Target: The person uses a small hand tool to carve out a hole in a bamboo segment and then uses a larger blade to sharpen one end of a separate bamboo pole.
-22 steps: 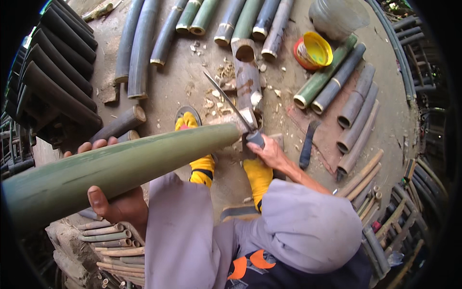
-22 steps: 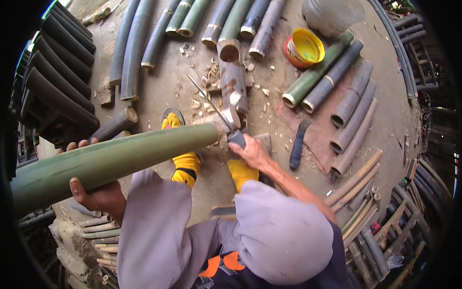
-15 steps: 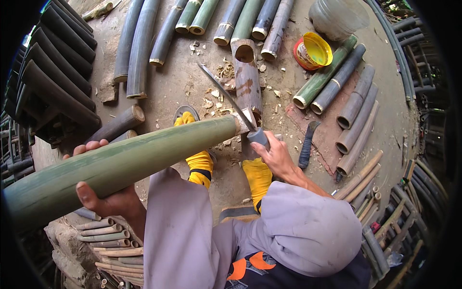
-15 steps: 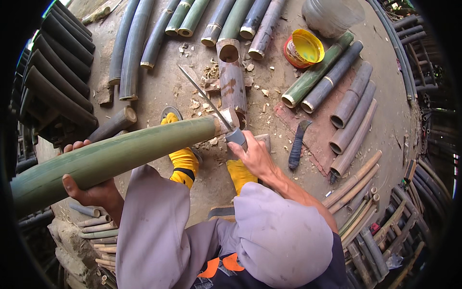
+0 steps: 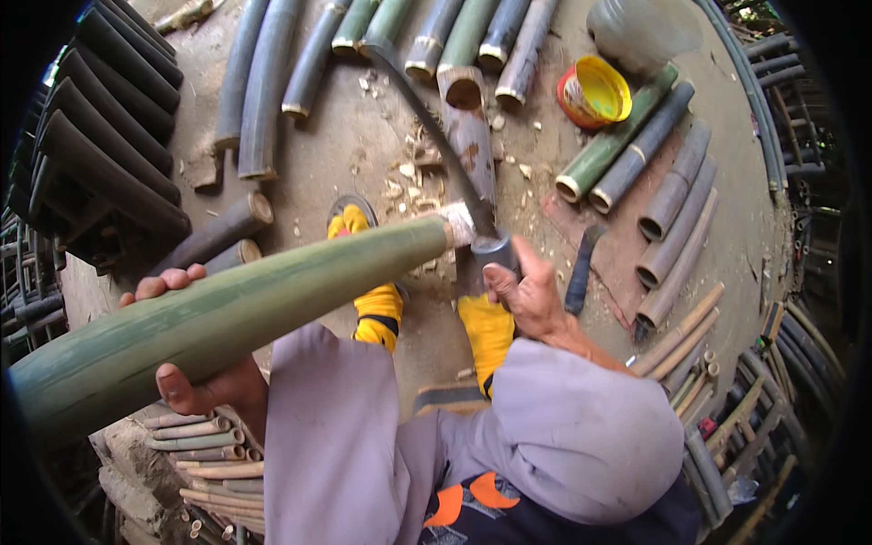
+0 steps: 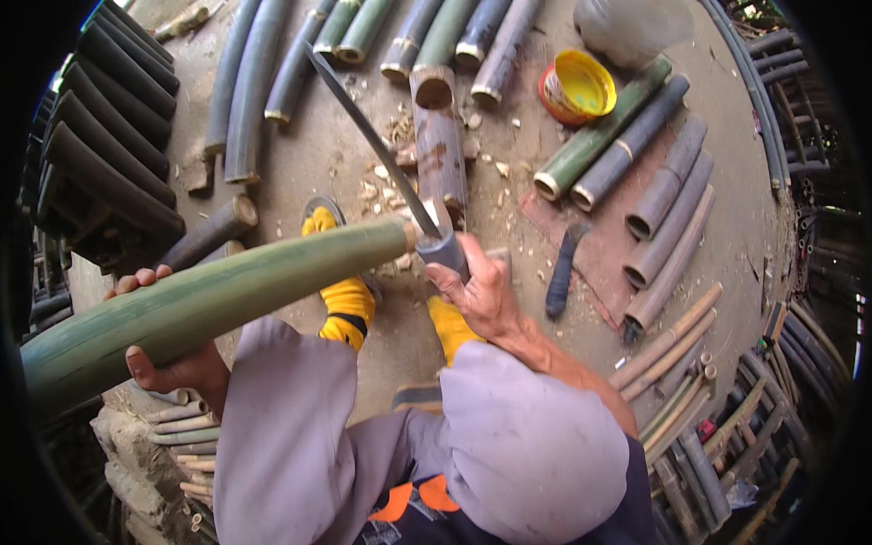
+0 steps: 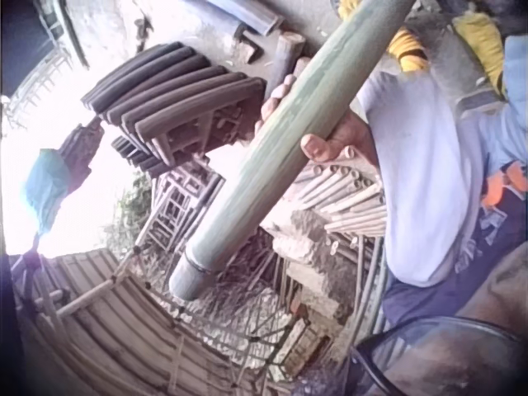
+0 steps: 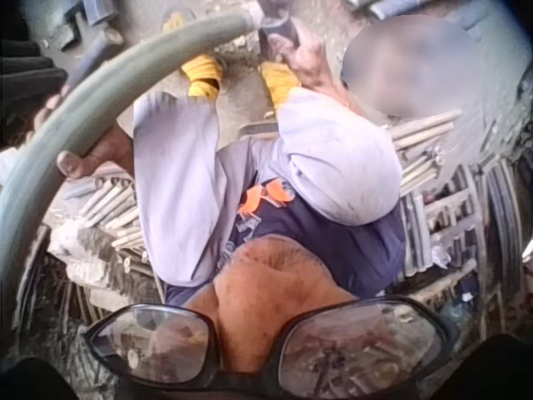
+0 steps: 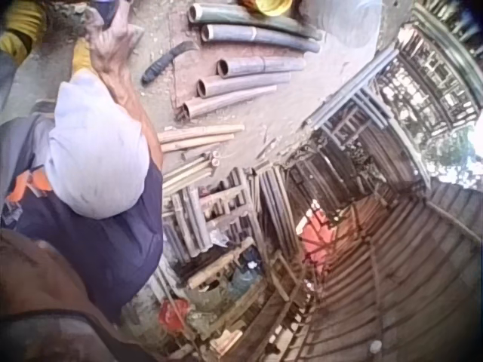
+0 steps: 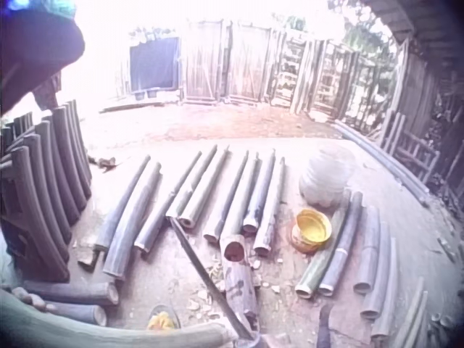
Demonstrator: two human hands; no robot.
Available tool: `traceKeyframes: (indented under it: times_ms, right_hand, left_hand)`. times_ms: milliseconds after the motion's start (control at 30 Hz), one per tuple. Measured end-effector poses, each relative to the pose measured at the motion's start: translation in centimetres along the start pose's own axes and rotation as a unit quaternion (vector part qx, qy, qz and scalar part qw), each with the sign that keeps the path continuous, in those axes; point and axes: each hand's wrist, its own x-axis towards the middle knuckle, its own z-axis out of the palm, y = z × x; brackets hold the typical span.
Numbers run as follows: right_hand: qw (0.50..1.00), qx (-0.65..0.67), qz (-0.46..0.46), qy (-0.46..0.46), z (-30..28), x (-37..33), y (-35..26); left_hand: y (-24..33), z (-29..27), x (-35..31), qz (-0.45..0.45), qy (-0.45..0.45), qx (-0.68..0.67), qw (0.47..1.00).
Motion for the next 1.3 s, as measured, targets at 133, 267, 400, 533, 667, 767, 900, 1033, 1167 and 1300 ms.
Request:
traceKeyframes:
  times_ms: [133, 267, 400, 533, 667, 767, 900, 1033, 1167, 1300]
  right_hand:
    - [0.986, -0.04, -0.159, 0.032, 1.2, 0.7, 2.0]
    - [0.983, -0.168, 0.04, -0.062, 1.5, 2.0, 7.4]
    - [0.99, 0.014, 0.113, -0.077, 0.0, 1.4, -0.2]
    - [0.968, 0.073, -0.236, 0.036, 0.5, 0.4, 0.0]
    - [0.979, -0.03, 0.18, -0.093, 0.3, 1.5, 7.0]
    - [0.972, 0.076, 0.206, -0.088, 0.6, -0.6, 3.6]
    - [0.994, 0.046, -0.1, -0.006, 0.7, 0.2, 0.8]
    - [0.992, -0.1, -0.029, -0.073, 1.6, 1.5, 5.8]
    - [0.984, -0.112, 0.101, -0.096, 0.8, 2.1, 5.6]
    - [0.984, -0.096, 0.129, -0.079, 0.9, 1.1, 2.6]
  left_hand:
    - [0.7, -0.3, 0.0, 0.009, -0.033, -0.005, 0.999]
    - [0.0, 0.0, -0.2, 0.028, -0.066, 0.003, 0.997]
    - [0.2, 0.1, -0.3, 0.033, -0.057, 0.02, 0.998]
    - [1.0, 0.7, 0.0, 0.037, -0.041, 0.057, 0.997]
    - [-0.2, 0.1, -0.2, 0.013, -0.088, -0.016, 0.996]
    - [0.0, -1.0, -0.2, 0.009, -0.099, -0.033, 0.994]
    - [0.3, -2.1, 0.7, 0.021, -0.107, -0.02, 0.994]
    - [1.9, -1.1, 0.9, -0.027, -0.138, -0.038, 0.989]
    - [0.9, 2.9, -0.4, -0.065, 0.021, 0.024, 0.997]
    - [1.2, 1.1, 0.0, -0.034, 0.002, 0.005, 0.999]
